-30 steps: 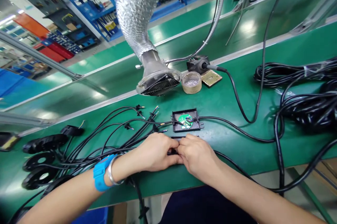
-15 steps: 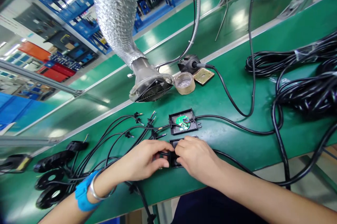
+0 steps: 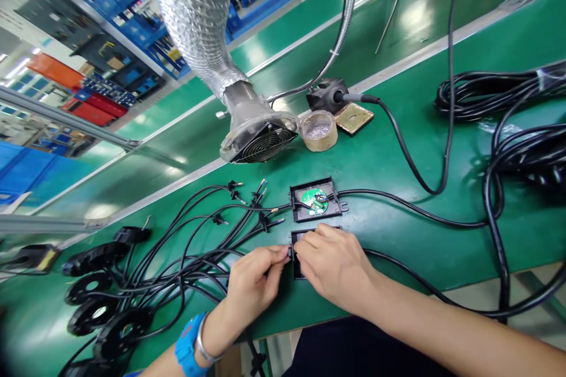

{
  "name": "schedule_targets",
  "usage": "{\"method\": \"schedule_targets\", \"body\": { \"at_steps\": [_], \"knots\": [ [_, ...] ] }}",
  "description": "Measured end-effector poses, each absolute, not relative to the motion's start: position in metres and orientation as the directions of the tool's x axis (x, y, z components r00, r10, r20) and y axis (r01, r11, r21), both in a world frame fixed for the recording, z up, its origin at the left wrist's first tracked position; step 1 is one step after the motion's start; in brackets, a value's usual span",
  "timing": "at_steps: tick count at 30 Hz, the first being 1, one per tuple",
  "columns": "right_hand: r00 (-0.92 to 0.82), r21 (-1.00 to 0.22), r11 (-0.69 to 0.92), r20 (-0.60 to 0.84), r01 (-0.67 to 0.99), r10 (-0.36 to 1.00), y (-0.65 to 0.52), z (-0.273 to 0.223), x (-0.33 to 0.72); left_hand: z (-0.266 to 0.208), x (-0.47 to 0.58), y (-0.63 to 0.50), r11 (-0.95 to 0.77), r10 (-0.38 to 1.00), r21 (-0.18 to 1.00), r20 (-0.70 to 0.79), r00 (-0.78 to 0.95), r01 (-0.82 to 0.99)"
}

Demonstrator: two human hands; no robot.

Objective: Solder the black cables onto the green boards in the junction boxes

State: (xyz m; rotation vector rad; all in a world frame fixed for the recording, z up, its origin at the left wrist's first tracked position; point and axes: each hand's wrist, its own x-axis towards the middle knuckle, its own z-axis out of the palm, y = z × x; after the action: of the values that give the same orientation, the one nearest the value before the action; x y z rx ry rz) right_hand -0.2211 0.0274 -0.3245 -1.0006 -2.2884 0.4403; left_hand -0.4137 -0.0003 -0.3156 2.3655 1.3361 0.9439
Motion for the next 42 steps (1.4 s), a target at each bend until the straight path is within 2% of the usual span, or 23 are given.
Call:
{"method": "schedule_targets", "body": {
  "at_steps": [6, 11, 13, 15, 17, 21, 24, 29, 32, 36, 39, 42],
  "knots": [
    [-0.55, -0.483, 0.669, 0.383, 0.566, 0.742, 0.027, -0.326, -0.22, -0.317, -0.409, -0.008, -0.537, 0.829, 0.37, 0.4, 0.392, 0.758],
    [-0.646, -0.331, 0.733, 0.348, 0.593, 0.68, 0.029, -0.323, -0.225, -0.32, -0.405, -0.012, -0.547, 0.808, 0.139, 0.346, 0.477, 0.826],
    [-0.672, -0.263, 0.75, 0.335, 0.607, 0.661, 0.03, -0.319, -0.228, -0.319, -0.403, -0.013, -0.544, 0.81, 0.085, 0.31, 0.497, 0.835],
    [-0.677, -0.209, 0.752, 0.335, 0.625, 0.656, 0.031, -0.315, -0.23, -0.317, -0.402, -0.012, -0.528, 0.832, 0.111, 0.269, 0.486, 0.842],
    [-0.68, -0.195, 0.747, 0.318, 0.635, 0.661, 0.03, -0.312, -0.228, -0.314, -0.403, -0.009, -0.499, 0.862, 0.22, 0.229, 0.453, 0.838],
    [-0.638, -0.298, 0.704, 0.297, 0.644, 0.71, 0.025, -0.314, -0.222, -0.312, -0.405, -0.003, -0.437, 0.899, 0.424, 0.208, 0.385, 0.793],
    [-0.554, -0.358, 0.675, 0.388, 0.646, 0.736, 0.019, -0.319, -0.222, -0.316, -0.406, 0.001, -0.433, 0.901, 0.457, 0.21, 0.379, 0.777],
    [-0.567, -0.314, 0.717, 0.45, 0.622, 0.69, 0.017, -0.324, -0.224, -0.321, -0.412, 0.01, -0.458, 0.887, 0.543, 0.238, 0.394, 0.703],
    [-0.599, -0.318, 0.726, 0.414, 0.61, 0.685, 0.022, -0.323, -0.22, -0.32, -0.416, 0.015, -0.487, 0.867, 0.568, 0.222, 0.446, 0.663],
    [-0.623, -0.299, 0.744, 0.411, 0.597, 0.665, 0.026, -0.324, -0.214, -0.319, -0.42, 0.017, -0.51, 0.847, 0.544, 0.18, 0.501, 0.666],
    [-0.649, -0.231, 0.771, 0.429, 0.593, 0.628, 0.023, -0.323, -0.216, -0.318, -0.421, 0.016, -0.509, 0.845, 0.512, 0.148, 0.513, 0.692],
    [-0.69, -0.117, 0.763, 0.357, 0.635, 0.629, 0.015, -0.314, -0.23, -0.316, -0.42, 0.016, -0.508, 0.84, 0.501, 0.107, 0.532, 0.701]
  ]
}}
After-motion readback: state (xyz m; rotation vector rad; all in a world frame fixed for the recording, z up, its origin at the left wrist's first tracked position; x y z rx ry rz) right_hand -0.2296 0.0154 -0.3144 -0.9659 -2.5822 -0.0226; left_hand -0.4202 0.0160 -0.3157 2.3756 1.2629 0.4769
